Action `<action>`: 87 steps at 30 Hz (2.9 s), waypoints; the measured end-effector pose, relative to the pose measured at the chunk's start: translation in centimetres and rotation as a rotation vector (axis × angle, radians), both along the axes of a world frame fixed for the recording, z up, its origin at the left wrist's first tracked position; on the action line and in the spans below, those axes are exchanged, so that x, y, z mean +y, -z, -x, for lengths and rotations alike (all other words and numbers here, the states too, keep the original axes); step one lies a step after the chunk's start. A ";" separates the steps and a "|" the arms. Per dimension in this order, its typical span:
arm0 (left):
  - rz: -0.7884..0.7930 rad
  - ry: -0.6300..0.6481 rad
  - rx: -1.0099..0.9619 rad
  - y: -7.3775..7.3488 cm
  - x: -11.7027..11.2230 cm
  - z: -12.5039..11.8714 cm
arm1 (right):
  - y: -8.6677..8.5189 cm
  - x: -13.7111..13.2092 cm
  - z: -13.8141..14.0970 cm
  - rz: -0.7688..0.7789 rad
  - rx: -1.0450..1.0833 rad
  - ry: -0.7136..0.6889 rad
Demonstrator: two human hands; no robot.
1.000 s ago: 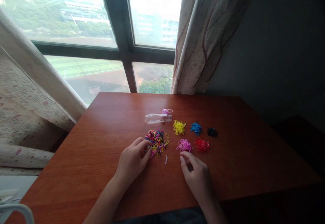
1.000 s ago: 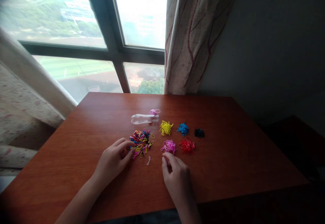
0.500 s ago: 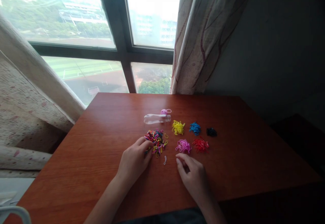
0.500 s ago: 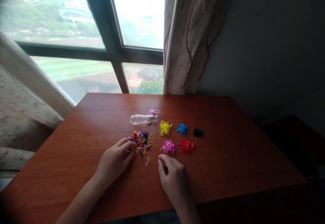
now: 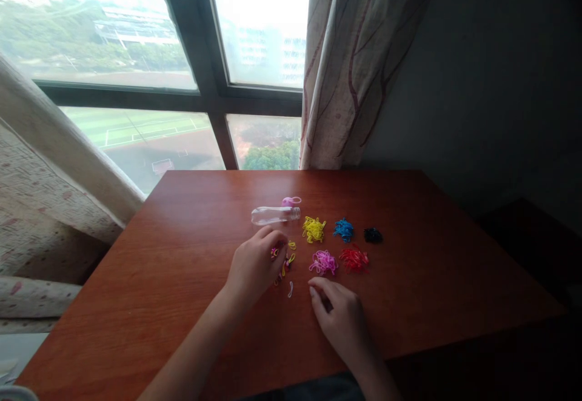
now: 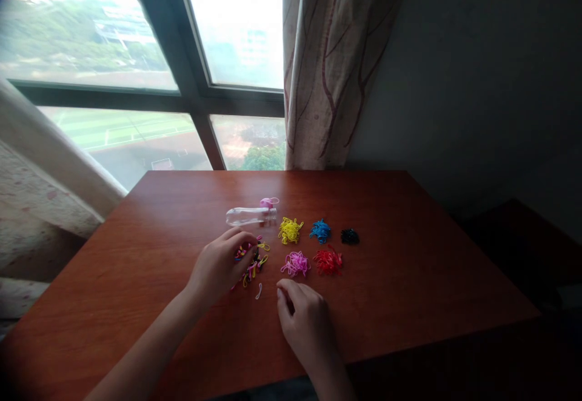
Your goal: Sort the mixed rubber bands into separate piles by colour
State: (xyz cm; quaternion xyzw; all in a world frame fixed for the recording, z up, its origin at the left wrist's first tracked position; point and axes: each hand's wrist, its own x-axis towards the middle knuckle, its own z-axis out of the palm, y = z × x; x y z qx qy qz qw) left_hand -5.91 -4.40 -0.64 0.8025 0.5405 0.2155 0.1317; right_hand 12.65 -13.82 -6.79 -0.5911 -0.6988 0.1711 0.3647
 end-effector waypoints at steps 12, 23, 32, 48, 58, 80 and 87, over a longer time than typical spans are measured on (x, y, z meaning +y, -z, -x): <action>0.036 0.057 0.230 0.0 5.9 -7.4 | 0.4 0.0 -0.1 -0.017 0.023 0.016; -0.020 0.019 0.040 -1.1 1.8 -0.1 | 0.4 0.1 -0.1 0.010 0.003 0.007; 0.019 -0.055 -0.187 2.3 -3.2 5.5 | 0.2 0.1 0.1 0.024 -0.068 -0.019; 0.050 -0.066 -0.217 3.9 -5.0 5.9 | -1.0 0.2 3.5 0.035 -0.174 -0.041; 0.075 -0.069 -0.179 3.8 -5.2 5.8 | -0.6 0.5 3.5 0.054 -0.143 -0.019; 0.097 -0.075 -0.165 3.7 -5.3 5.7 | -0.6 0.5 3.4 -0.005 -0.164 -0.064; 0.089 -0.074 -0.159 3.9 -5.2 5.7 | -0.7 0.4 3.3 0.002 -0.149 -0.064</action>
